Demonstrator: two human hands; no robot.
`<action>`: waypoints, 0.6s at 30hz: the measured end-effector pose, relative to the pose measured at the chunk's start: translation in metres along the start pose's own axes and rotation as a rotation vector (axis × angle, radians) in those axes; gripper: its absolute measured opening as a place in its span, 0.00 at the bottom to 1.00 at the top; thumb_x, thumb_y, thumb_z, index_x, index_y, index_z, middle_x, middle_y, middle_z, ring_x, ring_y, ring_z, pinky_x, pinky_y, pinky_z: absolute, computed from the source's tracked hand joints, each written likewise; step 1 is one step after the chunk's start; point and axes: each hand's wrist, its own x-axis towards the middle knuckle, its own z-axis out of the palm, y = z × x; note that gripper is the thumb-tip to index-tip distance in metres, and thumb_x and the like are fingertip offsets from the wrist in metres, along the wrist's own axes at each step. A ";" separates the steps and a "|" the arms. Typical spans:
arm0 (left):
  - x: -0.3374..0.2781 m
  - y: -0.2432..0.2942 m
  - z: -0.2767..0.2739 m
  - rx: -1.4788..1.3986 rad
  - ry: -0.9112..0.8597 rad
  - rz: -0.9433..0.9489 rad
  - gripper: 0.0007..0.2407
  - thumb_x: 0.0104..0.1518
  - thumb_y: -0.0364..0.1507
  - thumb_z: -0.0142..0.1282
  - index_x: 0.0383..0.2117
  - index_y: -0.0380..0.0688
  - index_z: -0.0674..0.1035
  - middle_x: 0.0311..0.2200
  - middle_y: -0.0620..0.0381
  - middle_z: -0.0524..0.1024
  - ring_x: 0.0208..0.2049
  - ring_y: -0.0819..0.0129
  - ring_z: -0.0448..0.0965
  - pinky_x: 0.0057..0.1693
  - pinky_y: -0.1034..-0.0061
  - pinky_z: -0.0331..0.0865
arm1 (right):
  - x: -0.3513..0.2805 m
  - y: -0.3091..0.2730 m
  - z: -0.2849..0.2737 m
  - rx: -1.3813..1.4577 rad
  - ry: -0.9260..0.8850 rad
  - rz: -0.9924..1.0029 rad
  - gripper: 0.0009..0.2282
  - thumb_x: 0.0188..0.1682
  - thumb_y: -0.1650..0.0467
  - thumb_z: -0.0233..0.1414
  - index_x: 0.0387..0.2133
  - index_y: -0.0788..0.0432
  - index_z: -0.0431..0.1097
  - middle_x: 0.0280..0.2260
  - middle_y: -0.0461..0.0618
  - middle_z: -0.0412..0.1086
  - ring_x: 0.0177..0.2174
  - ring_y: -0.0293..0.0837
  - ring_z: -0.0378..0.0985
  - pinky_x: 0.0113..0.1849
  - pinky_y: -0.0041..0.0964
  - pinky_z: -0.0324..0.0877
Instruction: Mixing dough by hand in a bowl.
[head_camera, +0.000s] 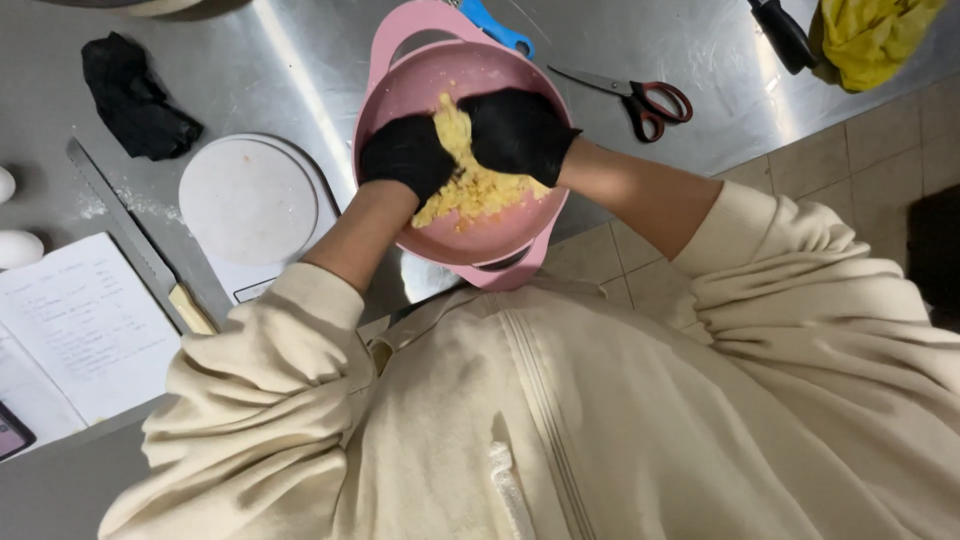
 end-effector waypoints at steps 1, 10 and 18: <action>-0.001 -0.002 0.006 0.000 -0.005 -0.001 0.17 0.51 0.34 0.56 0.48 0.50 0.81 0.46 0.44 0.79 0.47 0.47 0.79 0.53 0.56 0.72 | -0.005 -0.005 0.001 0.003 -0.004 0.003 0.13 0.53 0.68 0.49 0.46 0.61 0.73 0.31 0.60 0.75 0.31 0.57 0.79 0.34 0.48 0.73; 0.001 -0.017 0.021 -0.069 0.013 0.010 0.19 0.60 0.37 0.51 0.57 0.49 0.77 0.53 0.44 0.78 0.54 0.46 0.78 0.60 0.55 0.70 | -0.038 -0.011 -0.018 -0.236 0.257 -0.386 0.23 0.44 0.70 0.58 0.54 0.69 0.69 0.42 0.68 0.75 0.39 0.62 0.77 0.39 0.53 0.73; -0.037 -0.015 -0.003 0.222 -0.176 0.373 0.42 0.37 0.40 0.72 0.60 0.33 0.66 0.52 0.32 0.73 0.53 0.40 0.75 0.56 0.55 0.70 | -0.082 -0.012 -0.063 0.204 -0.194 -0.544 0.21 0.48 0.67 0.59 0.52 0.66 0.71 0.48 0.63 0.75 0.50 0.58 0.78 0.53 0.50 0.74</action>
